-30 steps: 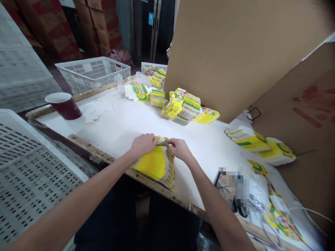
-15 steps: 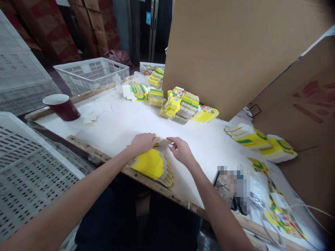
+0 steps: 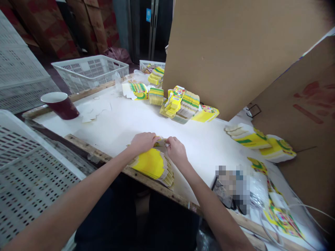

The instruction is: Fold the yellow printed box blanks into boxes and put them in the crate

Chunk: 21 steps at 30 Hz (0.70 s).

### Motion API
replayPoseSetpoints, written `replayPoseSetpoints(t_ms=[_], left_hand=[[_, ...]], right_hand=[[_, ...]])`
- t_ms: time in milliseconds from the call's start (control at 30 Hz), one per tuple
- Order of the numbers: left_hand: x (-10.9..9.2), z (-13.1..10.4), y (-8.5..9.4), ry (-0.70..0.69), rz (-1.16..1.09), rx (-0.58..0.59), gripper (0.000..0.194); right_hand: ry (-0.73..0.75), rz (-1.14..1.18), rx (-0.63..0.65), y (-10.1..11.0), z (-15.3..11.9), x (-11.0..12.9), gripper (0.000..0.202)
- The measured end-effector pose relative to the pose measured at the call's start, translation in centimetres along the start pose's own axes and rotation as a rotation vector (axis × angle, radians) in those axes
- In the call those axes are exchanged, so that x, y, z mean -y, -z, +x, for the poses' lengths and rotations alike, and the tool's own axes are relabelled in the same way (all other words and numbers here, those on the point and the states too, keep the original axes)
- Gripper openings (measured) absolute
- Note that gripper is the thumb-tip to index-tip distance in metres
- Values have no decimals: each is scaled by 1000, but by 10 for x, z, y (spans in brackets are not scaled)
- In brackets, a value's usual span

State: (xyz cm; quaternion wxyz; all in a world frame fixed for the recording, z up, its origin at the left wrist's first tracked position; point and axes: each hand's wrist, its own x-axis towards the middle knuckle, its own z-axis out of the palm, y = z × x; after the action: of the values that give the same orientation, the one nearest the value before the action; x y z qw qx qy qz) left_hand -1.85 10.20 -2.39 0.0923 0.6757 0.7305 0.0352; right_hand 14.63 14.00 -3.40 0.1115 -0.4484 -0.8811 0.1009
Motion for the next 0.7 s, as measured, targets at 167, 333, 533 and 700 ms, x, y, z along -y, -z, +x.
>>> replayPoseSetpoints(t_ms=[167,333,533,700], left_hand=[[-1,-2,2,6,-5,-7,48],[0,-3,2,30,1,-3,43],[2,0,4,40,-1,-1,39],[3,-1,5,63,-15,14,39]], right_hand=[[-93,-41,-2,-2,6,9,19],[-163,2,39,-5,15,9,22],[-197,227,190,-21,30,22,24],[-175,369,274,-28,34,24,31]])
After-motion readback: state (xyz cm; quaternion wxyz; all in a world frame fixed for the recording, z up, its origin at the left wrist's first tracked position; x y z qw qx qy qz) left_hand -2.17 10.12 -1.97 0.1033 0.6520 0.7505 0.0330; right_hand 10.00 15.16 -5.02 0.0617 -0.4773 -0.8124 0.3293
